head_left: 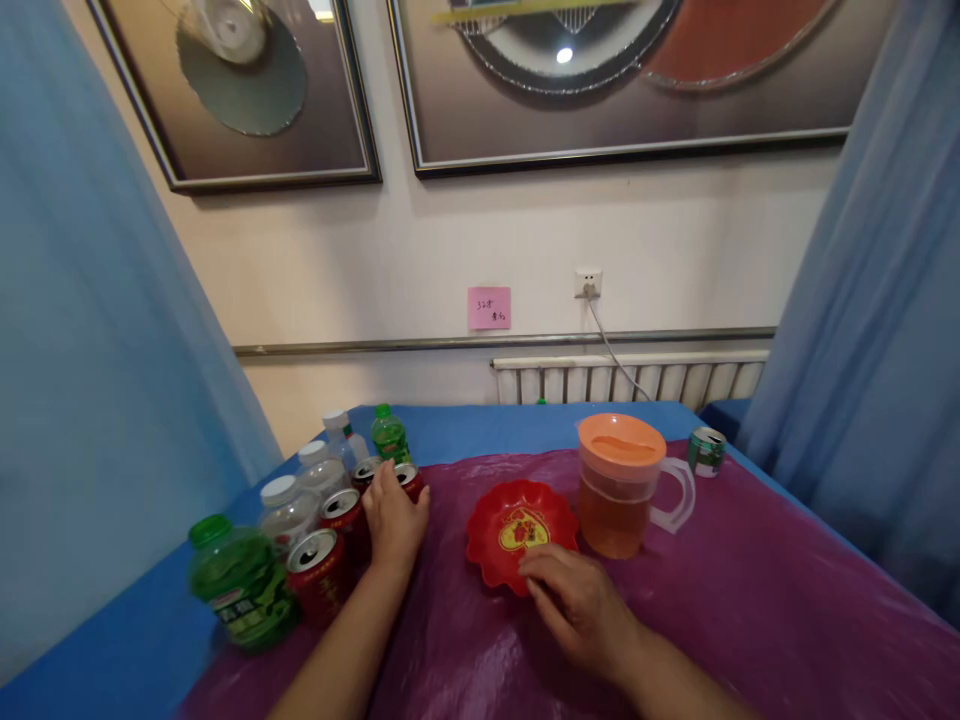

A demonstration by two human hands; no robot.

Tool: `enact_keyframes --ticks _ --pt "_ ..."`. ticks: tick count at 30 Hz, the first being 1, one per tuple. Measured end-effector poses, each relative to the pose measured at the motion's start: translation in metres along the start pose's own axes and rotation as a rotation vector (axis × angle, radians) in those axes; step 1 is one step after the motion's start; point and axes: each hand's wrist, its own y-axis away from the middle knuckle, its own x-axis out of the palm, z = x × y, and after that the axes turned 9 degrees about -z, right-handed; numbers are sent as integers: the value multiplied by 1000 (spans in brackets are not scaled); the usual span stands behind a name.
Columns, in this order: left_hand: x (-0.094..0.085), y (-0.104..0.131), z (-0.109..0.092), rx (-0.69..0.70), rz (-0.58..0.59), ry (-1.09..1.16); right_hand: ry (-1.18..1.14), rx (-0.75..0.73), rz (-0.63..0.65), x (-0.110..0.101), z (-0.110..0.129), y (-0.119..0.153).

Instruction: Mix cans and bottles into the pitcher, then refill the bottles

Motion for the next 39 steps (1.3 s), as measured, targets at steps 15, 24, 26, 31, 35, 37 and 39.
enact_keyframes --ticks 15,24,26,31,35,37,39 --pt "-25 -1 -17 -9 59 106 -29 39 14 -17 17 2" --pt "-53 12 -97 5 202 466 161 283 -102 1 9 -11" --pt "-53 22 -113 32 264 531 193 339 -164 14 -1 -20" --pt "-51 35 -132 43 338 616 231 462 -338 32 -16 -39" --pt "-46 32 -124 43 407 767 133 517 -336 30 -25 -43" --pt "-42 28 -116 24 503 873 38 521 -325 27 -29 -43" --pt "-36 25 -107 -3 652 1002 -93 514 -314 23 -32 -43"
